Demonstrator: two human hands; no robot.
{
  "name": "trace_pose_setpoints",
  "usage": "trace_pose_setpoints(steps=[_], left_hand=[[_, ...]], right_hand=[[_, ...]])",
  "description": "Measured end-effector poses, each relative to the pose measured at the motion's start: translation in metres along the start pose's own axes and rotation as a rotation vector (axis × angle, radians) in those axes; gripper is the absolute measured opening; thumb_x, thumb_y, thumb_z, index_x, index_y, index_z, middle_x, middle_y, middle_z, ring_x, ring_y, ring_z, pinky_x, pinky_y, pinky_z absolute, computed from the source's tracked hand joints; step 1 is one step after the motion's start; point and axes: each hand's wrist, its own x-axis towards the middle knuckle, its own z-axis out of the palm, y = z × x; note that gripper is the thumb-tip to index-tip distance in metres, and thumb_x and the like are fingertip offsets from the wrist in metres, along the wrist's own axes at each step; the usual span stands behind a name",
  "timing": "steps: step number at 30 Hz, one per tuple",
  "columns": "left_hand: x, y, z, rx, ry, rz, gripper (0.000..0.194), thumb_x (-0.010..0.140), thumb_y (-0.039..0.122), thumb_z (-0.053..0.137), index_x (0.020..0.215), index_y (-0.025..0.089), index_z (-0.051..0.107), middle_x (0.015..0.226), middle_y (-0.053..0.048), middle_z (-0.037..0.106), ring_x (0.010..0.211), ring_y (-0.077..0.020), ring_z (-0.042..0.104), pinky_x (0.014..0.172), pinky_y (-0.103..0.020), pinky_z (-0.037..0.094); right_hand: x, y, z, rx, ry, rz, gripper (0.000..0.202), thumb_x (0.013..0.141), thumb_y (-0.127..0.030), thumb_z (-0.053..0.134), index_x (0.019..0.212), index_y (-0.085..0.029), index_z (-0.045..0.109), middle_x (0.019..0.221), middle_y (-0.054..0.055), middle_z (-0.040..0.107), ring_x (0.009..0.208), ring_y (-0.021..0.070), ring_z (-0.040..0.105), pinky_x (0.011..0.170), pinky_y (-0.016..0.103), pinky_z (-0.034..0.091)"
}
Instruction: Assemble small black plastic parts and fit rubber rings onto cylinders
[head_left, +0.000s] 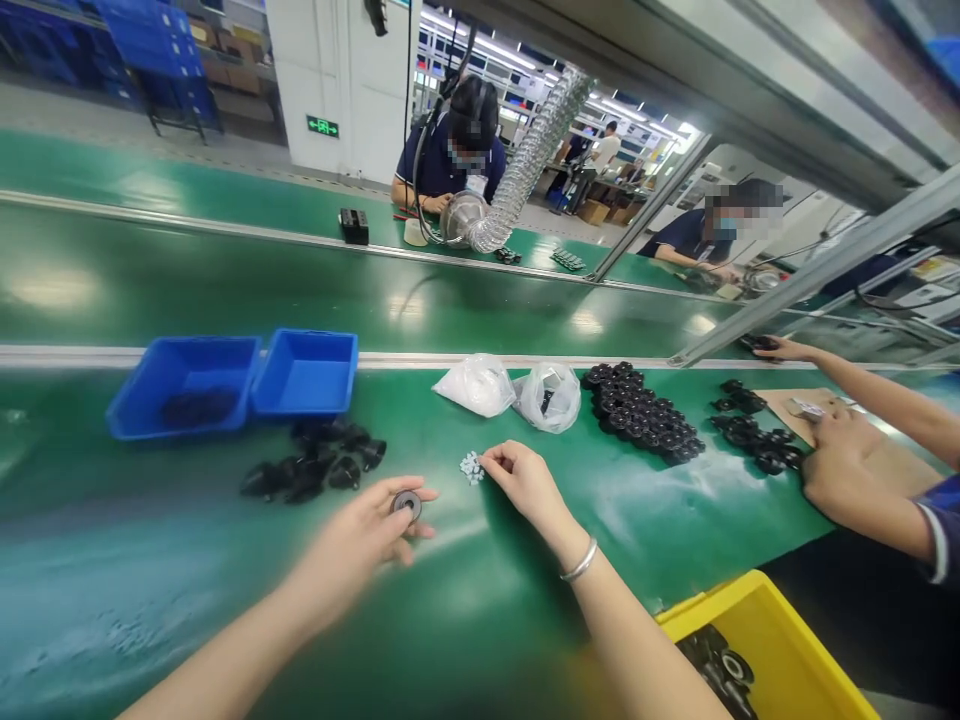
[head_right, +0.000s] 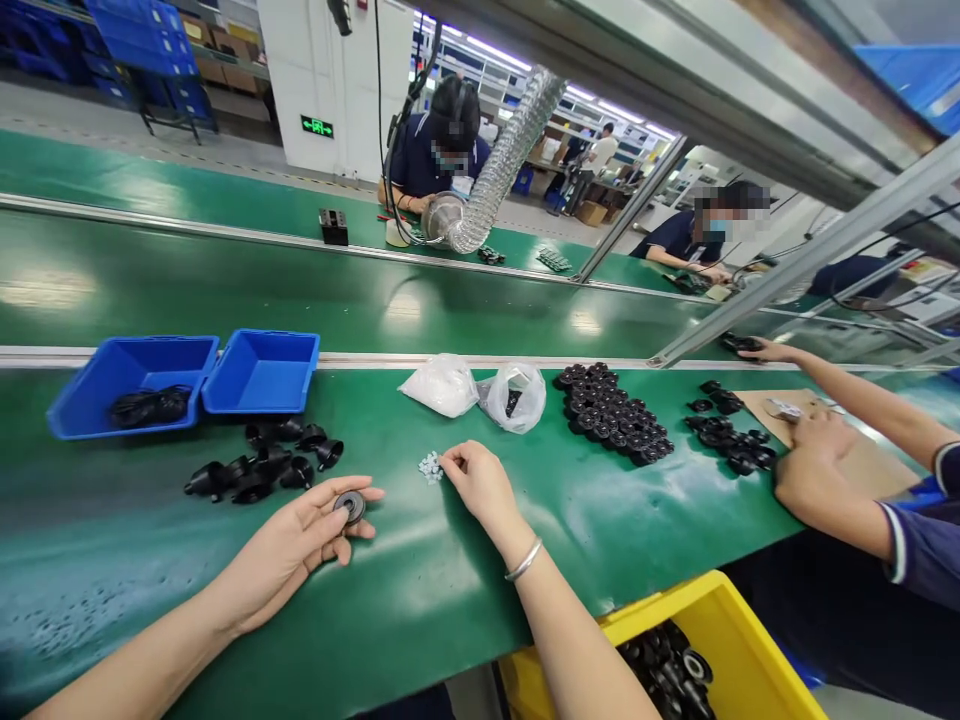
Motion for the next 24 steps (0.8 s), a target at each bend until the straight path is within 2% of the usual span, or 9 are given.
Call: trace_pose_setpoints(steps=[5, 9, 17, 24], left_hand=[[0.0, -0.002, -0.001, -0.145, -0.02, -0.013, 0.034, 0.089, 0.038, 0.057, 0.119, 0.023, 0.057, 0.131, -0.011, 0.053, 0.088, -0.0162, 0.064, 0.074, -0.029, 0.052], [0.001, -0.004, -0.001, -0.216, -0.017, -0.012, 0.032, 0.092, 0.037, 0.052, 0.118, 0.019, 0.058, 0.128, -0.013, 0.056, 0.088, -0.0177, 0.065, 0.081, -0.034, 0.053], [0.003, -0.006, -0.005, -0.218, 0.043, -0.046, 0.026, 0.093, 0.032, 0.05, 0.115, 0.018, 0.056, 0.121, -0.011, 0.059, 0.096, -0.0219, 0.067, 0.083, -0.032, 0.054], [0.006, -0.006, -0.006, -0.187, 0.019, -0.03, 0.025, 0.094, 0.034, 0.049, 0.11, 0.017, 0.057, 0.116, -0.01, 0.059, 0.093, -0.021, 0.066, 0.083, -0.034, 0.054]], right_hand=[[-0.001, -0.002, 0.001, 0.005, 0.001, -0.004, 0.025, 0.087, -0.039, 0.055, 0.074, -0.019, 0.063, 0.073, 0.002, 0.062, 0.063, 0.0159, 0.054, 0.058, 0.027, 0.041], [-0.001, 0.0, 0.001, 0.02, -0.002, 0.005, 0.026, 0.087, -0.04, 0.055, 0.074, -0.019, 0.064, 0.073, 0.003, 0.062, 0.065, 0.0165, 0.055, 0.058, 0.027, 0.041], [-0.001, 0.011, -0.001, 0.067, -0.017, 0.007, 0.031, 0.09, -0.043, 0.049, 0.083, -0.019, 0.067, 0.08, 0.004, 0.065, 0.07, 0.0169, 0.058, 0.066, 0.028, 0.045], [-0.003, 0.008, 0.0, 0.044, -0.023, 0.012, 0.029, 0.086, -0.046, 0.056, 0.079, -0.019, 0.066, 0.075, 0.004, 0.062, 0.063, 0.0161, 0.053, 0.06, 0.028, 0.042]])
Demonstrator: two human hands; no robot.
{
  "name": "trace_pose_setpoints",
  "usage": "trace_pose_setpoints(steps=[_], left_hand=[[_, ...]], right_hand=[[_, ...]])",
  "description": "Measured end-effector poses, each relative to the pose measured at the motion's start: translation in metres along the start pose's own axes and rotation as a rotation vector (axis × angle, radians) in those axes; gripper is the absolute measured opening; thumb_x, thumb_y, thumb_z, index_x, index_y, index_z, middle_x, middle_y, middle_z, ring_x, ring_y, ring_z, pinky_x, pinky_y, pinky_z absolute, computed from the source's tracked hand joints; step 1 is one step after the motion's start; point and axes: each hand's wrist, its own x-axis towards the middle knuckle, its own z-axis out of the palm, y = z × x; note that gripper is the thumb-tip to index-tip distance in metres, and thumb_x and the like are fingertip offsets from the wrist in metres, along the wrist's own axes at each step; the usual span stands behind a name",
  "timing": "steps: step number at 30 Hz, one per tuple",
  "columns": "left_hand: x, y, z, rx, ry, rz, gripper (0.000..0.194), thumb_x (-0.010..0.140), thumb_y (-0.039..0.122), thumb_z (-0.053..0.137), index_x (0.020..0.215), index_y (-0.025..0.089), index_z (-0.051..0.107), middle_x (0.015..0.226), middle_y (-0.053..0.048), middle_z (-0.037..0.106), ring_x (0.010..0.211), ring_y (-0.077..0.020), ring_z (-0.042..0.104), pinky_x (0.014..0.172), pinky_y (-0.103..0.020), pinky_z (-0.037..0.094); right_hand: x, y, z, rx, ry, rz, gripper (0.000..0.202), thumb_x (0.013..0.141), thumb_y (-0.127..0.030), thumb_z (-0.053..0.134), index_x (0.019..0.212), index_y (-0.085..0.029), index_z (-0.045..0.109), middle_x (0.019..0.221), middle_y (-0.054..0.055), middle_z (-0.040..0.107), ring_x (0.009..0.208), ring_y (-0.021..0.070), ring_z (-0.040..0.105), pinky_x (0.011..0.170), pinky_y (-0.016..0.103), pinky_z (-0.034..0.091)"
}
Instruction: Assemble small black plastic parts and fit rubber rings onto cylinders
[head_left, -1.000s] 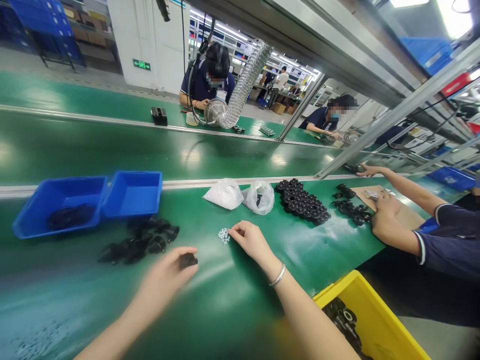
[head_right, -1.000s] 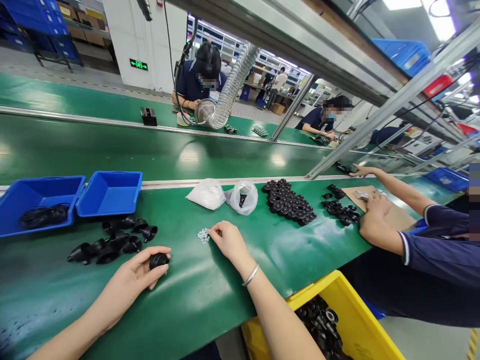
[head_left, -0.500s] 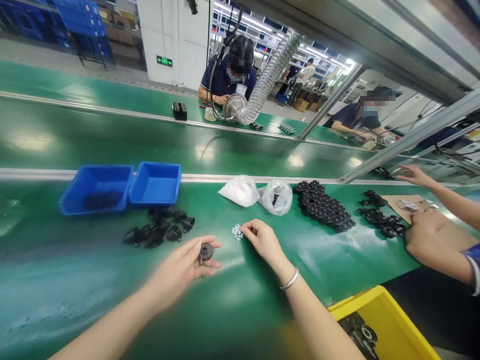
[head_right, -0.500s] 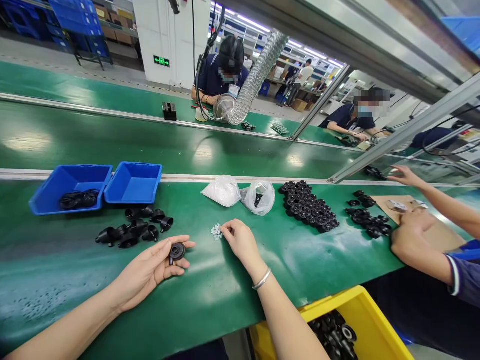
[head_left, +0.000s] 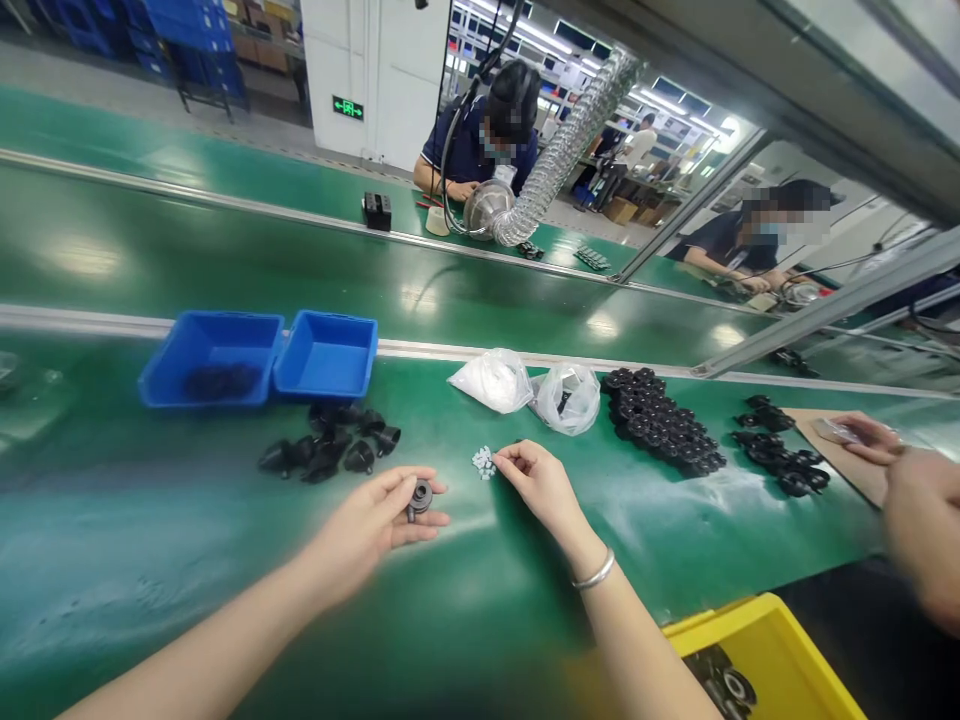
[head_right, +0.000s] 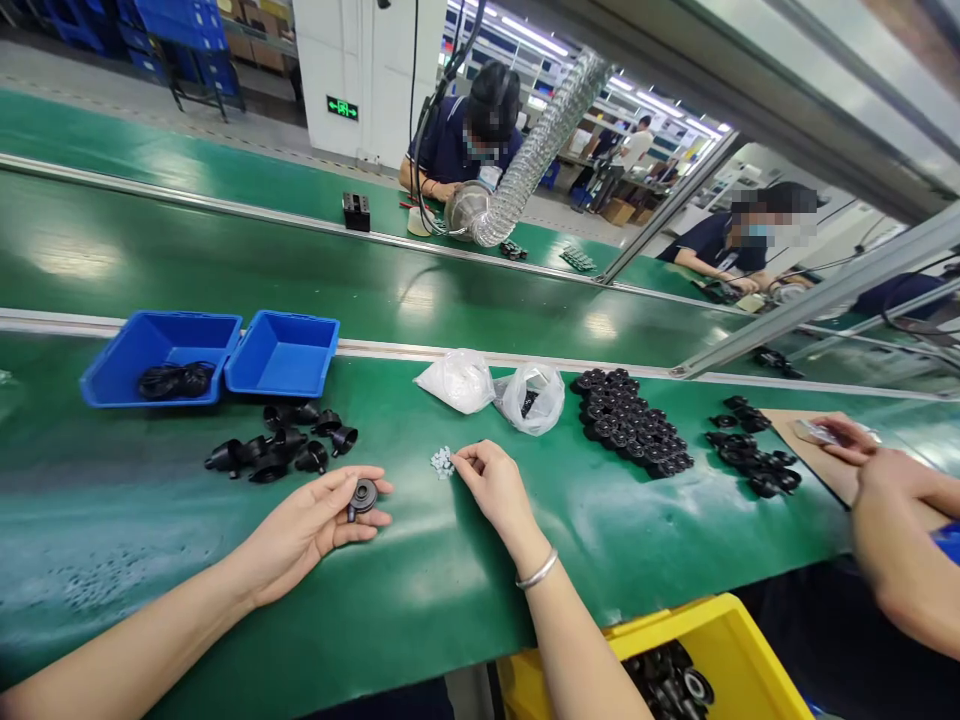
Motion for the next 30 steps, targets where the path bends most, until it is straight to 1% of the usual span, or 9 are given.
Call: trace_pose_setpoints(steps=[5, 8, 11, 13, 16, 19, 22, 25, 30], left_hand=[[0.001, -0.001, -0.002, 0.005, -0.011, 0.013, 0.025, 0.093, 0.035, 0.051, 0.11, 0.017, 0.058, 0.116, -0.01, 0.058, 0.091, -0.0195, 0.065, 0.084, -0.036, 0.053], [0.001, -0.002, -0.003, -0.006, -0.018, 0.014, 0.024, 0.09, 0.031, 0.057, 0.11, 0.017, 0.058, 0.109, -0.008, 0.059, 0.079, -0.0127, 0.061, 0.071, -0.027, 0.051], [0.0, -0.003, -0.004, -0.063, -0.037, -0.016, 0.022, 0.087, 0.026, 0.062, 0.106, 0.015, 0.061, 0.092, -0.003, 0.057, 0.054, -0.0009, 0.042, 0.05, -0.015, 0.037], [-0.001, -0.002, -0.003, -0.12, -0.074, -0.057, 0.019, 0.088, 0.029, 0.061, 0.1, 0.014, 0.062, 0.085, 0.0, 0.051, 0.049, 0.0009, 0.031, 0.044, -0.014, 0.027], [-0.004, -0.001, -0.001, -0.119, -0.115, -0.097, 0.02, 0.089, 0.035, 0.058, 0.091, 0.015, 0.061, 0.083, 0.001, 0.047, 0.052, -0.0019, 0.039, 0.043, -0.017, 0.026], [-0.005, 0.0, 0.0, -0.041, -0.119, -0.079, 0.019, 0.088, 0.034, 0.059, 0.093, 0.016, 0.06, 0.091, -0.002, 0.051, 0.055, -0.0055, 0.047, 0.045, -0.02, 0.032], [-0.005, 0.0, 0.0, 0.035, -0.113, -0.042, 0.022, 0.089, 0.034, 0.057, 0.101, 0.015, 0.059, 0.099, -0.006, 0.058, 0.052, -0.0051, 0.047, 0.049, -0.023, 0.035], [-0.005, -0.001, -0.001, 0.03, -0.084, -0.005, 0.027, 0.093, 0.037, 0.048, 0.102, 0.014, 0.06, 0.091, -0.005, 0.057, 0.051, -0.0057, 0.045, 0.051, -0.024, 0.034], [-0.004, -0.004, -0.004, -0.046, -0.075, -0.01, 0.023, 0.093, 0.034, 0.049, 0.105, 0.018, 0.058, 0.09, -0.002, 0.052, 0.05, -0.0047, 0.043, 0.049, -0.024, 0.036]], right_hand=[[0.0, -0.002, 0.001, -0.001, -0.022, 0.001, 0.027, 0.086, -0.044, 0.056, 0.076, -0.02, 0.065, 0.074, 0.003, 0.062, 0.064, 0.0164, 0.053, 0.06, 0.028, 0.04], [0.001, -0.001, 0.001, 0.058, -0.033, 0.005, 0.028, 0.085, -0.044, 0.058, 0.076, -0.02, 0.066, 0.075, 0.003, 0.062, 0.066, 0.017, 0.054, 0.062, 0.028, 0.04], [0.002, 0.0, 0.001, 0.096, -0.028, 0.006, 0.029, 0.083, -0.046, 0.06, 0.073, -0.019, 0.066, 0.072, 0.003, 0.061, 0.065, 0.0164, 0.053, 0.061, 0.028, 0.04], [0.003, -0.001, -0.001, 0.12, -0.025, 0.012, 0.032, 0.082, -0.047, 0.06, 0.072, -0.018, 0.065, 0.071, 0.003, 0.06, 0.063, 0.0156, 0.052, 0.059, 0.027, 0.04], [0.004, -0.008, -0.005, 0.177, -0.024, 0.029, 0.036, 0.083, -0.05, 0.058, 0.076, -0.016, 0.065, 0.07, 0.003, 0.061, 0.062, 0.0142, 0.051, 0.057, 0.025, 0.04], [0.002, -0.025, -0.009, 0.294, -0.036, 0.051, 0.034, 0.082, -0.049, 0.061, 0.077, -0.016, 0.066, 0.07, 0.002, 0.059, 0.062, 0.0127, 0.049, 0.056, 0.024, 0.039], [-0.005, -0.047, -0.009, 0.409, -0.082, 0.069, 0.03, 0.081, -0.046, 0.064, 0.076, -0.016, 0.065, 0.07, 0.001, 0.057, 0.06, 0.0112, 0.046, 0.055, 0.024, 0.036], [-0.013, -0.064, -0.001, 0.494, -0.129, 0.066, 0.026, 0.083, -0.042, 0.064, 0.075, -0.017, 0.064, 0.069, -0.001, 0.053, 0.059, 0.0101, 0.044, 0.055, 0.024, 0.035], [-0.02, -0.067, 0.015, 0.545, -0.144, 0.051, 0.021, 0.085, -0.037, 0.063, 0.076, -0.018, 0.065, 0.068, -0.002, 0.05, 0.057, 0.0094, 0.044, 0.058, 0.025, 0.035]])
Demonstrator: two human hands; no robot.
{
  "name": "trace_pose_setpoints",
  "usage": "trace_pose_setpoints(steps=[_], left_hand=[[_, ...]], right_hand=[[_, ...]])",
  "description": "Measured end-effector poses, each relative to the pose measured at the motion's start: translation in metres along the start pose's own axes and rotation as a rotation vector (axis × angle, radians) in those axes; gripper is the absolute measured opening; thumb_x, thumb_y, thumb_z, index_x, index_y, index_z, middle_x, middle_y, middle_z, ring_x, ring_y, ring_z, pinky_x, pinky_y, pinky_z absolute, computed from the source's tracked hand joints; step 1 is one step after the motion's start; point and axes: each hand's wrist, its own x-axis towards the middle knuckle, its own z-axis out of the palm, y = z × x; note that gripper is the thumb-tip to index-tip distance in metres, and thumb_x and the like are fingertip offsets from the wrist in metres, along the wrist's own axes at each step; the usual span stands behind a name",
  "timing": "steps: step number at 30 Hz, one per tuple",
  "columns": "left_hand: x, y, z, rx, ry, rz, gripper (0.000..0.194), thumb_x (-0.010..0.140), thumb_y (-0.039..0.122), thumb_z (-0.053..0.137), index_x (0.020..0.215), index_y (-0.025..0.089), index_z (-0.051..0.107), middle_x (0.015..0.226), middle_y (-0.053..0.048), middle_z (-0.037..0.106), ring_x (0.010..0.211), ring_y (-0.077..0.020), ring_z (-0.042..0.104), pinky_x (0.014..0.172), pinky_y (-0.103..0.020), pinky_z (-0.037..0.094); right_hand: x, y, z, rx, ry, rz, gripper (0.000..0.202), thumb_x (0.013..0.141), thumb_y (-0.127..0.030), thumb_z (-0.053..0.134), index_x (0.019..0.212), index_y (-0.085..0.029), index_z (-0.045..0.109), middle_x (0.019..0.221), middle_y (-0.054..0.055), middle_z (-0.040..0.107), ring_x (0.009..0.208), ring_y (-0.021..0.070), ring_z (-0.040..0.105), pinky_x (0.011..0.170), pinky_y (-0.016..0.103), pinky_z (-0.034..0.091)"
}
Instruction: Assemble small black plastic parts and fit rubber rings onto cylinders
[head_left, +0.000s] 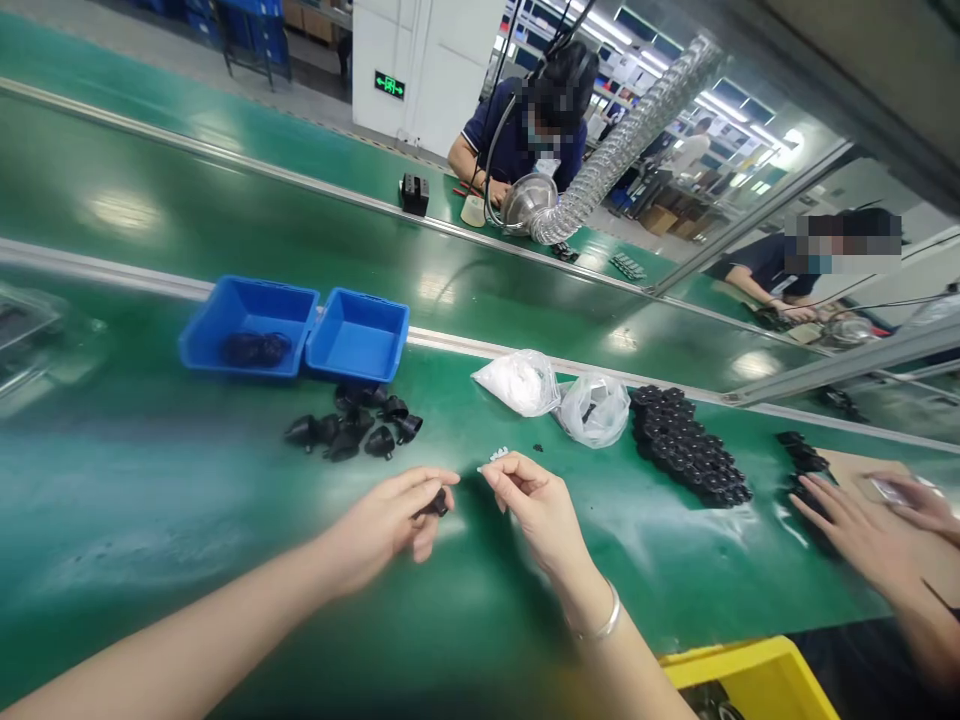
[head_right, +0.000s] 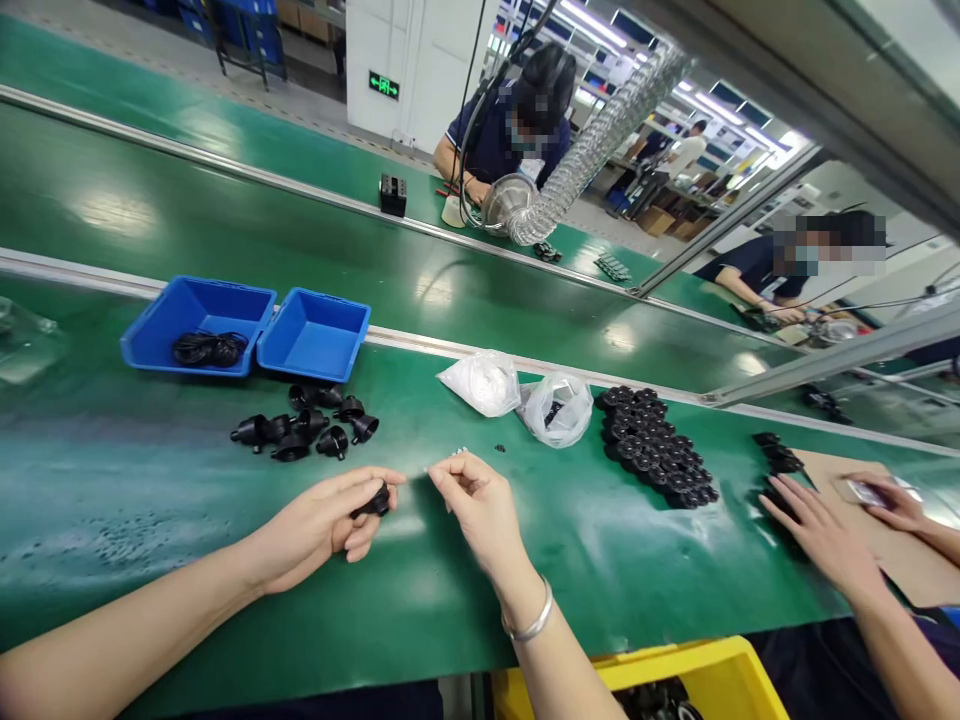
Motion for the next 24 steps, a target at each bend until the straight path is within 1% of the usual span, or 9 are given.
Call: trace_pose_setpoints(steps=[2, 4, 7, 10, 13, 15, 17, 20, 24], left_hand=[[0.0, 0.0, -0.001, 0.05, -0.025, -0.009, 0.024, 0.091, 0.035, 0.052, 0.107, 0.018, 0.058, 0.094, -0.002, 0.053, 0.047, -0.0031, 0.042, 0.047, -0.023, 0.036], [0.0, 0.0, -0.002, 0.101, -0.058, -0.018, 0.026, 0.088, 0.034, 0.057, 0.109, 0.019, 0.058, 0.097, -0.003, 0.055, 0.049, -0.0037, 0.047, 0.048, -0.024, 0.039], [-0.001, 0.002, -0.002, 0.15, -0.079, 0.007, 0.031, 0.083, 0.028, 0.065, 0.111, 0.018, 0.058, 0.106, -0.006, 0.057, 0.062, -0.0083, 0.057, 0.057, -0.025, 0.045], [0.0, 0.001, -0.004, 0.2, -0.064, 0.052, 0.035, 0.085, 0.027, 0.061, 0.119, 0.019, 0.055, 0.112, -0.008, 0.057, 0.07, -0.0107, 0.06, 0.066, -0.029, 0.049], [0.004, -0.005, -0.007, 0.23, -0.033, 0.116, 0.046, 0.085, 0.028, 0.059, 0.129, 0.023, 0.045, 0.112, -0.008, 0.057, 0.074, -0.0143, 0.063, 0.072, -0.035, 0.052], [0.006, -0.011, -0.009, 0.275, 0.003, 0.157, 0.05, 0.083, 0.026, 0.061, 0.13, 0.024, 0.043, 0.108, -0.007, 0.058, 0.076, -0.0168, 0.065, 0.074, -0.037, 0.053], [0.006, -0.015, -0.01, 0.387, 0.047, 0.18, 0.046, 0.081, 0.024, 0.063, 0.125, 0.023, 0.049, 0.105, -0.006, 0.06, 0.08, -0.0191, 0.066, 0.078, -0.038, 0.053], [0.004, -0.017, -0.011, 0.592, 0.103, 0.235, 0.04, 0.079, 0.021, 0.062, 0.119, 0.025, 0.057, 0.112, -0.007, 0.059, 0.089, -0.0209, 0.064, 0.082, -0.035, 0.052], [0.0, -0.014, -0.009, 0.758, 0.13, 0.296, 0.041, 0.079, 0.016, 0.056, 0.119, 0.027, 0.06, 0.117, -0.008, 0.057, 0.092, -0.0212, 0.061, 0.079, -0.033, 0.051]], right_hand=[[0.0, 0.005, 0.002, 0.002, 0.002, -0.008, 0.02, 0.085, -0.036, 0.064, 0.076, -0.018, 0.065, 0.068, -0.002, 0.05, 0.056, 0.0091, 0.044, 0.057, 0.025, 0.034], [0.0, 0.008, 0.004, 0.006, -0.007, -0.019, 0.019, 0.085, -0.036, 0.064, 0.076, -0.018, 0.065, 0.069, -0.002, 0.051, 0.055, 0.0089, 0.044, 0.055, 0.025, 0.034], [-0.001, 0.007, 0.004, -0.004, -0.029, -0.047, 0.018, 0.086, -0.034, 0.063, 0.077, -0.018, 0.065, 0.071, -0.001, 0.052, 0.054, 0.0085, 0.044, 0.053, 0.025, 0.035], [-0.003, -0.001, 0.004, -0.047, -0.059, -0.1, 0.015, 0.087, -0.031, 0.062, 0.08, -0.019, 0.065, 0.073, -0.001, 0.052, 0.055, 0.0088, 0.045, 0.053, 0.024, 0.036], [-0.008, -0.011, 0.006, -0.175, -0.074, -0.214, 0.011, 0.089, -0.026, 0.06, 0.081, -0.02, 0.065, 0.074, 0.001, 0.055, 0.063, 0.0117, 0.05, 0.057, 0.025, 0.04], [-0.014, -0.014, 0.011, -0.286, -0.075, -0.324, 0.01, 0.09, -0.023, 0.058, 0.083, -0.021, 0.065, 0.074, 0.001, 0.056, 0.067, 0.0135, 0.053, 0.06, 0.027, 0.043], [-0.019, -0.013, 0.018, -0.384, -0.075, -0.431, 0.01, 0.091, -0.019, 0.055, 0.085, -0.021, 0.063, 0.075, 0.002, 0.058, 0.068, 0.0142, 0.054, 0.061, 0.028, 0.045], [-0.026, -0.006, 0.028, -0.545, -0.057, -0.578, 0.011, 0.092, -0.015, 0.051, 0.094, -0.02, 0.061, 0.082, 0.005, 0.06, 0.075, 0.0162, 0.057, 0.065, 0.03, 0.048], [-0.03, 0.001, 0.036, -0.769, -0.068, -0.689, 0.018, 0.092, -0.011, 0.05, 0.106, -0.018, 0.057, 0.088, 0.008, 0.059, 0.082, 0.0201, 0.056, 0.07, 0.034, 0.05]])
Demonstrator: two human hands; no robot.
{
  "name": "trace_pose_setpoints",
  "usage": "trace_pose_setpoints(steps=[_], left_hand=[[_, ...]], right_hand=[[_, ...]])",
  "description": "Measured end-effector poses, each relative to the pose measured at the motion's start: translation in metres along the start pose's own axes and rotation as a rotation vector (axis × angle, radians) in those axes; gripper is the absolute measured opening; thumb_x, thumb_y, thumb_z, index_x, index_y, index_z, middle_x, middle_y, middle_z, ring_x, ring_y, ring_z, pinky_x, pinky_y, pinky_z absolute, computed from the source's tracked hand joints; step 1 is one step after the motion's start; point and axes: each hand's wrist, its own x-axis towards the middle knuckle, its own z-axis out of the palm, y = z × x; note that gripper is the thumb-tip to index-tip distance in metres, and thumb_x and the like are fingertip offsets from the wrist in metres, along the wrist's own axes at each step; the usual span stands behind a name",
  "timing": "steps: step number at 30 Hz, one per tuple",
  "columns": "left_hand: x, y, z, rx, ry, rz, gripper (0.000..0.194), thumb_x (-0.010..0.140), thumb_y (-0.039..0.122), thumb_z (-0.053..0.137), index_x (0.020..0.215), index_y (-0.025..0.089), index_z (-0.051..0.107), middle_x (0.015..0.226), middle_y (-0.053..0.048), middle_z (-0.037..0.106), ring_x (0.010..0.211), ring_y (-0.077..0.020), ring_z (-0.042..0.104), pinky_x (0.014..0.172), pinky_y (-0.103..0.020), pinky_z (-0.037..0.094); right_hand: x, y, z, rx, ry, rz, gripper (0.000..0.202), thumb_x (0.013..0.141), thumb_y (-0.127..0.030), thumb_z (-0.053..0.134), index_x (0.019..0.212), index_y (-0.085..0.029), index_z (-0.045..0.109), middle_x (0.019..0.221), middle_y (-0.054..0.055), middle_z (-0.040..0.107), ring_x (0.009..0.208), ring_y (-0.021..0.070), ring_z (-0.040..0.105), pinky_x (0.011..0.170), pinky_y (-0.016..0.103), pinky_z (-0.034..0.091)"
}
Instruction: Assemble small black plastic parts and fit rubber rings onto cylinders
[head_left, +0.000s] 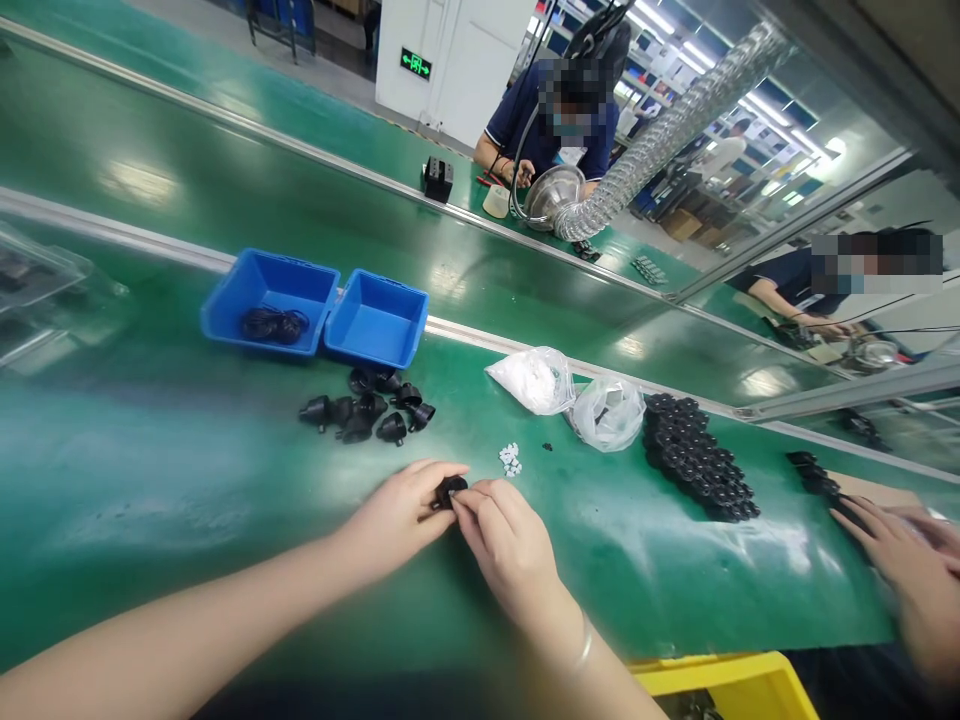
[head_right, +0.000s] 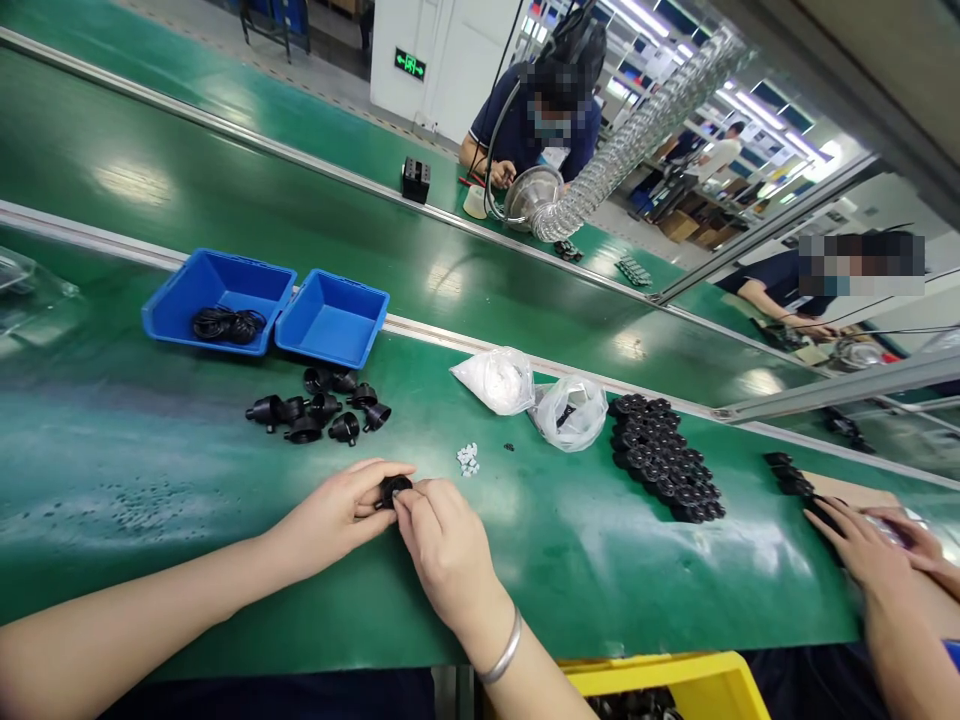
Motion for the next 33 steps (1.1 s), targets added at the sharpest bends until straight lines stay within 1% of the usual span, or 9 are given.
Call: trace_pose_setpoints(steps=[7, 14, 20, 22, 24, 26, 28, 31, 33], left_hand=[[-0.001, -0.001, -0.001, 0.059, -0.004, 0.033, 0.047, 0.079, 0.012, 0.052, 0.124, 0.026, 0.057, 0.121, -0.009, 0.057, 0.095, -0.0224, 0.06, 0.082, -0.036, 0.052], [0.001, -0.006, -0.001, 0.14, -0.012, 0.089, 0.048, 0.079, 0.01, 0.052, 0.125, 0.025, 0.057, 0.125, -0.01, 0.059, 0.111, -0.0269, 0.057, 0.097, -0.042, 0.046], [0.001, -0.009, -0.002, 0.158, -0.043, 0.156, 0.046, 0.08, 0.009, 0.051, 0.123, 0.024, 0.059, 0.126, -0.01, 0.06, 0.118, -0.0267, 0.054, 0.105, -0.044, 0.04], [0.001, -0.009, -0.002, 0.115, -0.033, 0.144, 0.046, 0.079, 0.009, 0.053, 0.121, 0.025, 0.06, 0.125, -0.008, 0.061, 0.117, -0.0265, 0.054, 0.105, -0.044, 0.039], [0.002, -0.007, -0.002, 0.065, -0.008, 0.088, 0.043, 0.077, 0.01, 0.056, 0.117, 0.026, 0.063, 0.122, -0.007, 0.062, 0.114, -0.0274, 0.056, 0.101, -0.043, 0.043], [0.002, -0.005, 0.0, 0.008, 0.007, -0.002, 0.038, 0.077, 0.015, 0.06, 0.113, 0.026, 0.065, 0.118, -0.007, 0.063, 0.106, -0.0274, 0.06, 0.092, -0.039, 0.05], [0.003, -0.003, 0.003, -0.067, -0.012, -0.071, 0.032, 0.079, 0.023, 0.062, 0.11, 0.026, 0.065, 0.115, -0.007, 0.062, 0.1, -0.0259, 0.063, 0.087, -0.036, 0.053], [0.003, -0.001, 0.005, -0.175, -0.043, -0.148, 0.031, 0.079, 0.031, 0.064, 0.11, 0.026, 0.063, 0.117, -0.007, 0.061, 0.1, -0.0251, 0.066, 0.091, -0.035, 0.051], [0.004, 0.0, 0.005, -0.216, -0.047, -0.209, 0.035, 0.078, 0.034, 0.066, 0.112, 0.026, 0.062, 0.118, -0.007, 0.062, 0.102, -0.0262, 0.066, 0.094, -0.036, 0.05]], right_hand=[[-0.004, -0.004, 0.002, -0.185, -0.025, -0.067, 0.026, 0.089, -0.007, 0.052, 0.113, -0.013, 0.054, 0.088, 0.012, 0.059, 0.076, 0.0225, 0.053, 0.063, 0.036, 0.048], [-0.007, 0.001, 0.006, -0.168, -0.068, -0.111, 0.028, 0.091, -0.008, 0.048, 0.117, -0.013, 0.055, 0.091, 0.012, 0.062, 0.078, 0.0232, 0.056, 0.065, 0.038, 0.05], [-0.009, 0.004, 0.009, -0.183, -0.108, -0.139, 0.027, 0.092, -0.009, 0.044, 0.116, -0.011, 0.057, 0.09, 0.013, 0.063, 0.074, 0.0227, 0.055, 0.063, 0.039, 0.049], [-0.007, 0.001, 0.009, -0.181, -0.117, -0.135, 0.027, 0.093, -0.009, 0.042, 0.114, -0.012, 0.059, 0.088, 0.012, 0.063, 0.074, 0.0224, 0.055, 0.063, 0.038, 0.049], [-0.004, -0.001, 0.005, -0.156, -0.12, -0.115, 0.025, 0.094, -0.01, 0.043, 0.112, -0.013, 0.059, 0.088, 0.011, 0.063, 0.075, 0.0215, 0.056, 0.065, 0.037, 0.049], [-0.001, 0.001, -0.003, -0.073, -0.113, -0.067, 0.022, 0.094, -0.012, 0.045, 0.11, -0.015, 0.06, 0.089, 0.009, 0.063, 0.078, 0.0197, 0.057, 0.068, 0.034, 0.05], [-0.001, 0.012, -0.016, 0.021, -0.042, 0.044, 0.018, 0.094, -0.014, 0.047, 0.105, -0.018, 0.06, 0.091, 0.007, 0.063, 0.082, 0.0176, 0.058, 0.073, 0.031, 0.05], [-0.011, 0.047, -0.037, -0.01, 0.132, 0.334, 0.014, 0.095, -0.021, 0.047, 0.094, -0.02, 0.061, 0.087, 0.006, 0.063, 0.081, 0.0171, 0.06, 0.074, 0.031, 0.05], [-0.022, 0.078, -0.046, -0.105, 0.154, 0.504, 0.017, 0.094, -0.027, 0.048, 0.091, -0.018, 0.063, 0.083, 0.006, 0.064, 0.077, 0.0186, 0.06, 0.07, 0.033, 0.049]])
